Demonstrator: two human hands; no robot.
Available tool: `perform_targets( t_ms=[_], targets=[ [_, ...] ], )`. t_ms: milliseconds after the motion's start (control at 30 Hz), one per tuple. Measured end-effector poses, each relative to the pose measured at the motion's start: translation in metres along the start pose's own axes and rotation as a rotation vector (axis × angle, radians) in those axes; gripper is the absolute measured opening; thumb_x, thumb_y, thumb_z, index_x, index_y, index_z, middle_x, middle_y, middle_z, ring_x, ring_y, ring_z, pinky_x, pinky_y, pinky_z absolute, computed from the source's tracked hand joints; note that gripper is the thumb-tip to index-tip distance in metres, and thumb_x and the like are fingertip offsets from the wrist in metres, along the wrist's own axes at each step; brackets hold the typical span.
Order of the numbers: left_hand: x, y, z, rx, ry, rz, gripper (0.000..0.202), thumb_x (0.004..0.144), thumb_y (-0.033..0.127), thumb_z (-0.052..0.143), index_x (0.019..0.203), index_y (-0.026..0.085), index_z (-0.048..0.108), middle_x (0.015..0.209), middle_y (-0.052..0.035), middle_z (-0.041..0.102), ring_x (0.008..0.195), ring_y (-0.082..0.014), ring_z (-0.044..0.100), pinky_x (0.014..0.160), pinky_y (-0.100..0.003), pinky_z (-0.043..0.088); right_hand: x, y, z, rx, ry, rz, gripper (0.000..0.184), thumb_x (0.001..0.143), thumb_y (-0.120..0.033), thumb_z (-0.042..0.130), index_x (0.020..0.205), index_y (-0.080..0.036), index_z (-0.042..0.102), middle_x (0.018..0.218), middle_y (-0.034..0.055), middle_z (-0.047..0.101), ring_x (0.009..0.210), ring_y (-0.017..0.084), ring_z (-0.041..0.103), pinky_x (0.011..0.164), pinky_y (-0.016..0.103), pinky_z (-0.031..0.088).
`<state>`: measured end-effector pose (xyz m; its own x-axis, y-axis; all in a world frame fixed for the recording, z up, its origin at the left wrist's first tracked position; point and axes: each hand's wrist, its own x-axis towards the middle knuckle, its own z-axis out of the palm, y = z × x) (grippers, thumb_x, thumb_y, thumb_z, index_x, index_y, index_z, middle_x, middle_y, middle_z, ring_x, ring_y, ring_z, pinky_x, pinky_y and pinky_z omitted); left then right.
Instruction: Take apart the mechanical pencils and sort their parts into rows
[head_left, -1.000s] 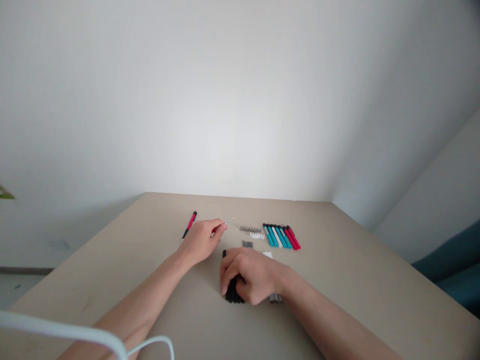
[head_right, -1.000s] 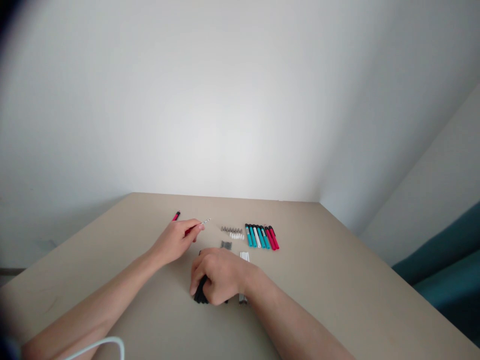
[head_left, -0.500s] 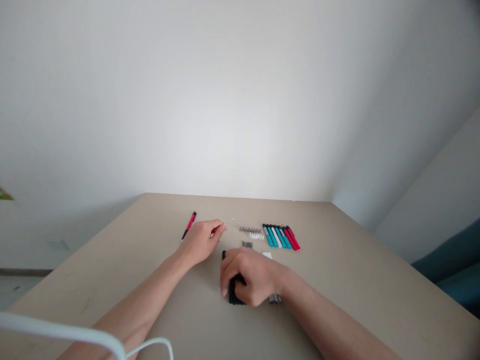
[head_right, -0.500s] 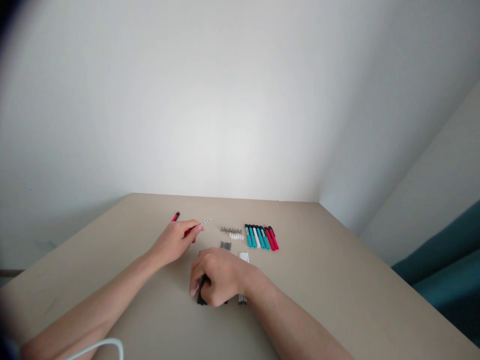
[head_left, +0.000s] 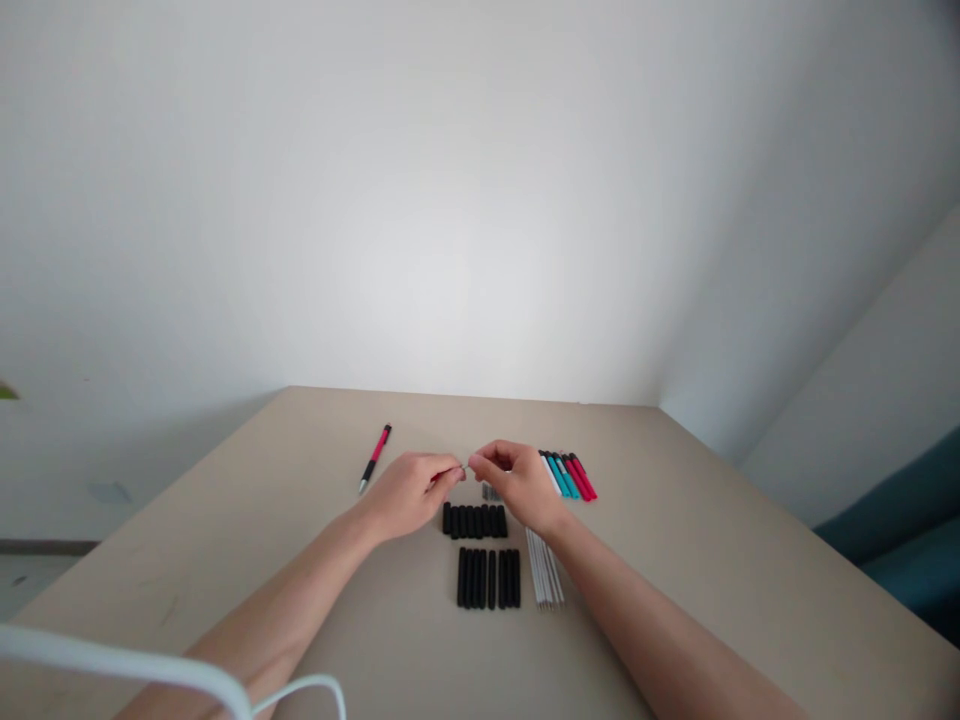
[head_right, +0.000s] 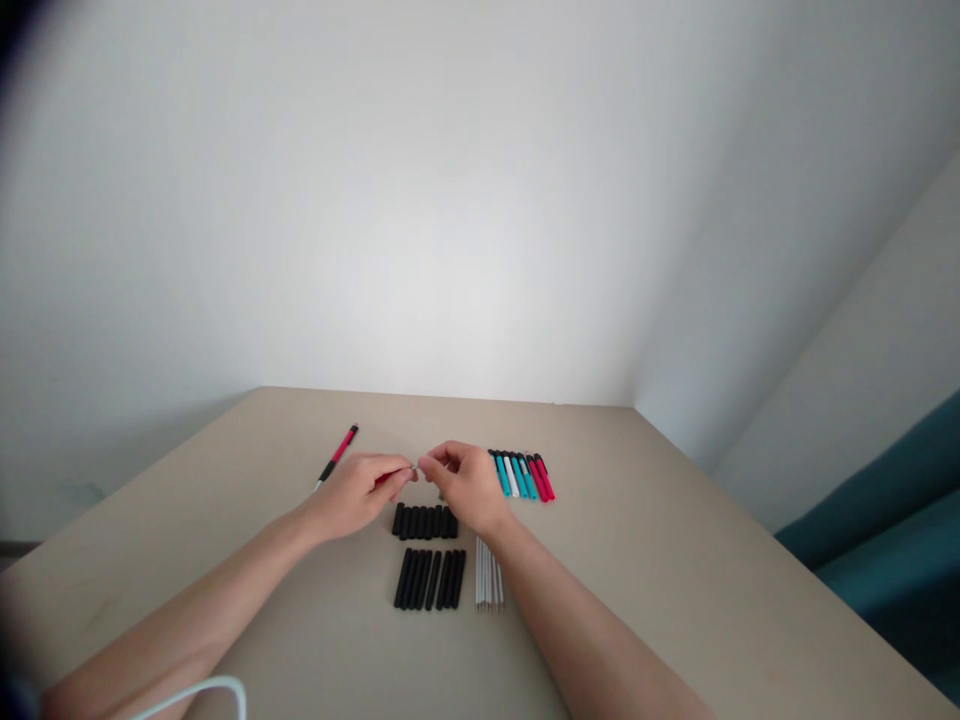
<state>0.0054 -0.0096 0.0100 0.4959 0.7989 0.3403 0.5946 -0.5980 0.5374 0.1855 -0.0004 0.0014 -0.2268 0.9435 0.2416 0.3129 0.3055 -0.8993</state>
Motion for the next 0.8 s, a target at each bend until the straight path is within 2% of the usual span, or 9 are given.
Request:
perform_targets(
  t_ms=[200,367,500,633,700,800],
  targets=[
    [0.000,-0.005,0.000,0.043,0.022,-0.052,0.034,0.092,0.033,0.036,0.075,0.019,0.062,0.058,0.0012,0.058,0.052,-0.0114,0.048,0.054,-0.021,0.033,0.006,0.007,-0.012,-0.047,0.111,-0.024,0.026,0.078,-0.036,0.056,0.068,-0.013,0.064,0.059,0.0001,0.058,0.054,0.010,0.046,0.053,0.022,0.035],
    [0.000,-0.007,-0.002,0.064,0.027,-0.049,0.032,0.091,0.030,0.037,0.074,0.019,0.062,0.059,0.0010,0.059,0.052,-0.0116,0.048,0.054,-0.021,0.033,0.008,0.010,-0.014,-0.043,0.088,-0.042,0.025,0.079,-0.035,0.055,0.068,-0.014,0.062,0.059,-0.0004,0.056,0.054,0.010,0.045,0.053,0.023,0.034],
    [0.001,-0.007,-0.004,0.093,0.040,-0.061,0.030,0.089,0.027,0.039,0.071,0.019,0.061,0.059,0.0009,0.058,0.052,-0.0116,0.048,0.053,-0.021,0.032,0.010,0.013,-0.016,-0.040,0.157,-0.037,0.025,0.079,-0.036,0.053,0.068,-0.014,0.059,0.059,0.0002,0.056,0.056,0.011,0.048,0.054,0.023,0.036],
    [0.002,-0.008,-0.005,0.112,0.084,-0.114,0.029,0.088,0.026,0.039,0.072,0.019,0.062,0.059,0.0008,0.059,0.052,-0.0114,0.049,0.052,-0.021,0.031,0.011,0.016,-0.021,-0.189,0.224,-0.026,0.024,0.080,-0.034,0.052,0.071,-0.014,0.060,0.060,0.0008,0.058,0.056,0.013,0.051,0.054,0.024,0.037],
    [0.002,-0.009,-0.005,0.128,0.121,-0.165,0.028,0.088,0.026,0.040,0.071,0.019,0.062,0.059,0.0007,0.059,0.051,-0.0114,0.049,0.052,-0.021,0.031,0.010,0.017,-0.022,-0.319,0.215,-0.049,0.019,0.081,-0.030,0.053,0.073,-0.015,0.063,0.063,0.0011,0.060,0.061,0.014,0.053,0.059,0.025,0.038],
    [0.003,-0.012,-0.005,0.145,0.160,-0.228,0.028,0.087,0.025,0.040,0.070,0.019,0.061,0.058,0.0010,0.058,0.050,-0.0114,0.048,0.052,-0.021,0.031,0.008,0.018,-0.018,-0.474,0.086,-0.166,0.011,0.080,-0.021,0.057,0.074,-0.017,0.065,0.074,0.0023,0.062,0.074,0.015,0.056,0.071,0.026,0.041]
  ],
)
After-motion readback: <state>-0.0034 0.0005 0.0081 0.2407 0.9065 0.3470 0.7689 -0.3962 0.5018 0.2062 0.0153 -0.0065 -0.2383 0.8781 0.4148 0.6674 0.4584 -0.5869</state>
